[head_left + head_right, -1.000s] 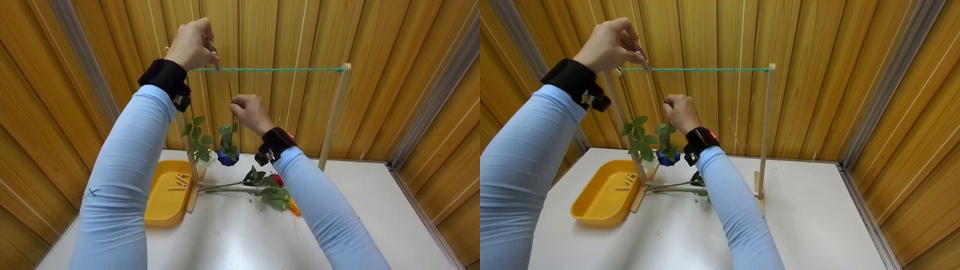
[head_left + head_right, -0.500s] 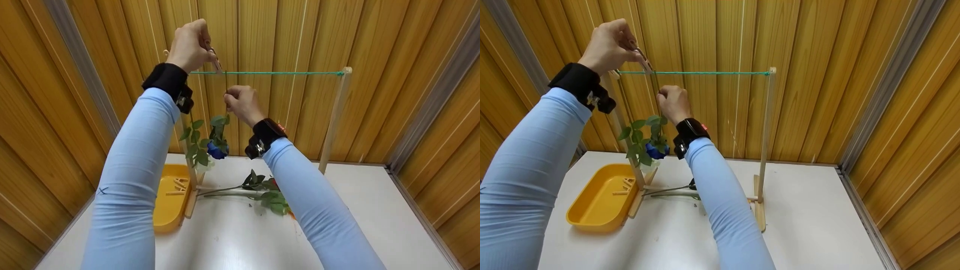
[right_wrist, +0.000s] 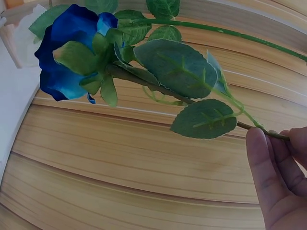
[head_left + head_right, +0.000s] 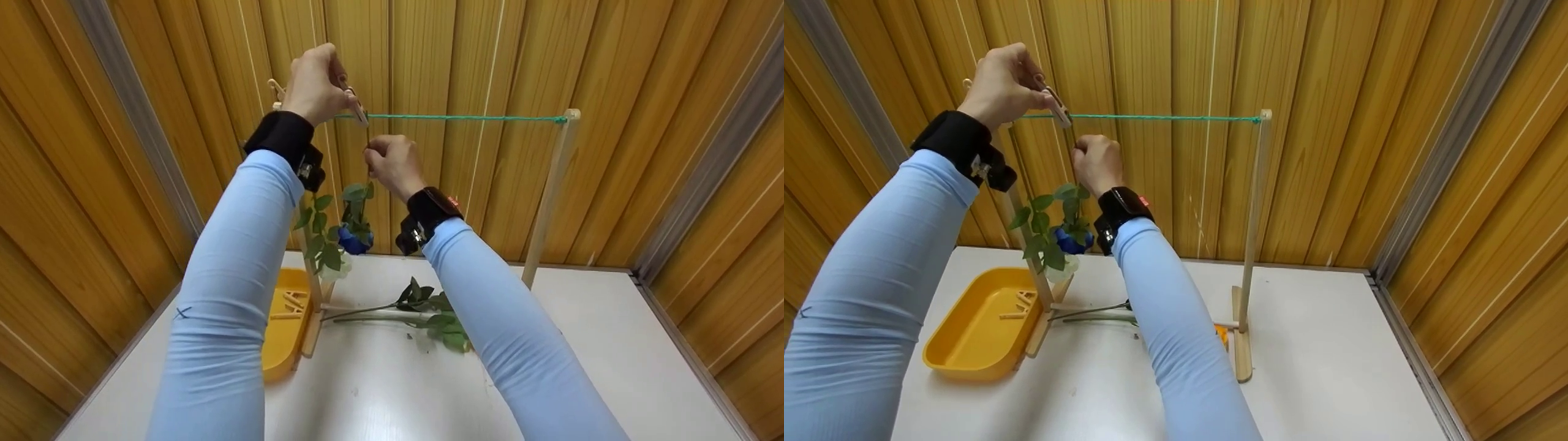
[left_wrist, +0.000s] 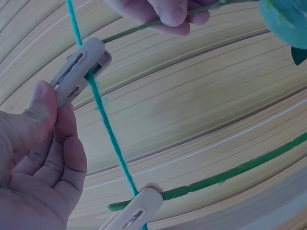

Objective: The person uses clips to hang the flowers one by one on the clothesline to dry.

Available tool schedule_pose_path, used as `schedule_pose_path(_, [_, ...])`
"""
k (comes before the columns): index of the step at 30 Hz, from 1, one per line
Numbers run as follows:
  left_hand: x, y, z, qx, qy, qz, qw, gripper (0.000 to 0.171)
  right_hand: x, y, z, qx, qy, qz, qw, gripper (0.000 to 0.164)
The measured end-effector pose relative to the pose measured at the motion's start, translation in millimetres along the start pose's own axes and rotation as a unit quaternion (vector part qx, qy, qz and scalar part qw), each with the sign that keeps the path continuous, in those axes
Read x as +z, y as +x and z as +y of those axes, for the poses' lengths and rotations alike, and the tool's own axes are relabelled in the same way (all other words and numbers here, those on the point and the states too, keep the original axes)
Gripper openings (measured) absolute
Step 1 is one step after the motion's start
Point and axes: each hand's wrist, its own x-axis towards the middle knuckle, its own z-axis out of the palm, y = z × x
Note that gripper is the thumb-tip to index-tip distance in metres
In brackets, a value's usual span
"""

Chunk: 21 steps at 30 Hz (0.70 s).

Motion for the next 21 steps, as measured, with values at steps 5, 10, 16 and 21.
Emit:
schedule_pose_path(5, [5.3, -0.5, 2.4, -0.016, -0.012, -0.015, 0.9997, 0.031, -3.2, 1.0, 1.4, -0.003, -0.022, 0.002, 1.000, 0.020])
schedule_pose_path(10, [7.9, -0.8, 4.5, -0.026, -0.023, -0.027, 0.9990, 0.031, -5.7, 1.1, 1.6, -0.004, -0.041, 0.004, 0.999, 0.020])
schedule_pose_path(16, [8.4, -4.0, 2.6, -0.033, -0.017, -0.042, 0.9984, 0.037, -7.1, 1.2, 2.3, -0.007, -0.063, -0.001, 0.998, 0.020])
schedule_pose_path(21, [8.4, -6.5, 1.9, -0.029, -0.009, -0.054, 0.9981, 0.043, -8.3, 0.8, 3.7, -0.017, -0.085, -0.003, 0.996, 0.020])
